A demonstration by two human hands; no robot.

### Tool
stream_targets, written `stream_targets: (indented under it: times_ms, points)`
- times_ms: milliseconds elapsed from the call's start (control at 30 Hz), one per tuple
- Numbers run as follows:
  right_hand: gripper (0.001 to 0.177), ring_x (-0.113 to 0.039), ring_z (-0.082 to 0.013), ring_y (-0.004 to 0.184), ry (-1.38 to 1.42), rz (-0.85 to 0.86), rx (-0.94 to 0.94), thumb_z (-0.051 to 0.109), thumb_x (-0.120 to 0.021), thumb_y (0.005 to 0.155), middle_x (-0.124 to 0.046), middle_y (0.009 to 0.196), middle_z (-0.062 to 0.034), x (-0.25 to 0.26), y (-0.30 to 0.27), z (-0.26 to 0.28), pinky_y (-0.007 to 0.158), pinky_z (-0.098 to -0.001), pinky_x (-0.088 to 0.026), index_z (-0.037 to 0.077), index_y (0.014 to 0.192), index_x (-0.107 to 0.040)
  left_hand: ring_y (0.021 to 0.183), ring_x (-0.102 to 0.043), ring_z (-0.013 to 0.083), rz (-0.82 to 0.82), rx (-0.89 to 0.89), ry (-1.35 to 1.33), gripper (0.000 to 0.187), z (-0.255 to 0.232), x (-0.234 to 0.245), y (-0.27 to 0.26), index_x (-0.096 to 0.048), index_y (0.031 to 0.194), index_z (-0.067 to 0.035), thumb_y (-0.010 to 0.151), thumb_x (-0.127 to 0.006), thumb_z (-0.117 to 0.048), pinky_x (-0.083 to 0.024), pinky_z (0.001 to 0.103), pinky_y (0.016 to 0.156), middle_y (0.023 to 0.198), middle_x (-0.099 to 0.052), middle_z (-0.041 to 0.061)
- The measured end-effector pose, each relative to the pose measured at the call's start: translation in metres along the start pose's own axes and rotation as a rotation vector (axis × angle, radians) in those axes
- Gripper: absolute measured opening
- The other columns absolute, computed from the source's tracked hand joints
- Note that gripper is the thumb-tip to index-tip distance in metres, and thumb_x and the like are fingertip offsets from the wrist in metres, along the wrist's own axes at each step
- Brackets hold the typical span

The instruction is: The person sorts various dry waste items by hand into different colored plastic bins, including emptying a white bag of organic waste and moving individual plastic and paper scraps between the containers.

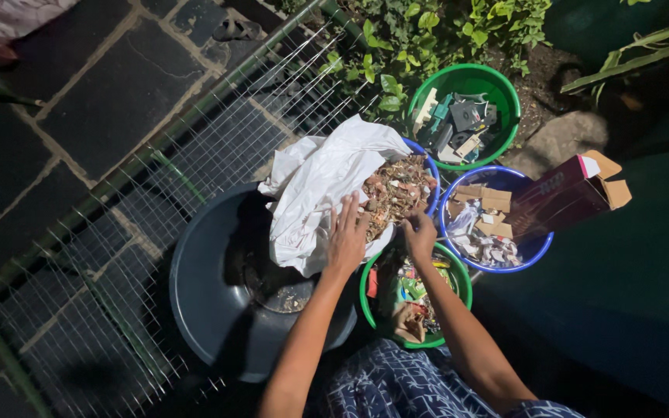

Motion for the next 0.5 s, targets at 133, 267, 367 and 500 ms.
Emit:
stream_targets:
  times_ms: [133,267,367,500]
  points:
    - [0.039,-0.071,-0.0299,0.091,-0.157,-0.113,0.079,0.002,-0.079,0.079,-0.066,0.105,-0.0164,0.003,-0.006,0.008,0.084,-0.0391,-0.056,0.002,0.115,-0.065,0.157,-0.029,0.0331,0.126,-0.026,-0.113,0.021,-0.005,-0.018,-0.009,-0.072,0.113,-0.008,0.098,-0.060,-0.016,-0.025,0.056,0.126,0.166,-0.036,0.015]
    - [0.049,-0.069,-0.0291,0.104,-0.120,-0.106,-0.029,0.002,-0.075,0.081,-0.066,0.114,-0.0162,0.000,-0.005,-0.004,0.093,-0.0412,-0.054,0.004,0.128,-0.059,0.153,-0.026,0.0365,0.259,-0.003,-0.211,0.038,-0.004,-0.044,-0.023,-0.072,0.120,-0.010,0.085,-0.069,-0.024,-0.025,0.054,0.123,0.160,-0.038,0.018]
    - [0.056,-0.069,-0.0304,0.111,-0.152,-0.014,-0.032,0.003,-0.073,0.083,-0.069,0.120,-0.0160,-0.012,0.002,-0.001,0.100,-0.0421,-0.052,0.005,0.136,-0.058,0.154,-0.022,0.0374,0.386,0.040,-0.169,0.041,0.003,-0.074,-0.034,-0.070,0.122,-0.010,0.087,-0.073,-0.032,-0.023,0.053,0.123,0.160,-0.036,0.020]
    - [0.063,-0.058,-0.0389,0.132,-0.159,0.019,0.256,-0.005,-0.067,0.086,-0.060,0.142,-0.0216,-0.032,-0.009,0.046,0.112,-0.0440,-0.047,0.004,0.148,-0.054,0.152,-0.022,0.0359,0.449,0.092,-0.231,0.048,0.007,-0.101,-0.042,-0.067,0.128,-0.009,0.087,-0.071,-0.035,-0.020,0.055,0.122,0.158,-0.037,0.019]
Point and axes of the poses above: each hand's wrist, its own y-axis towards the middle knuckle, its own x-axis out of the back of the hand, z = x × y, the point moved 10 cm from there along y, towards the middle knuckle
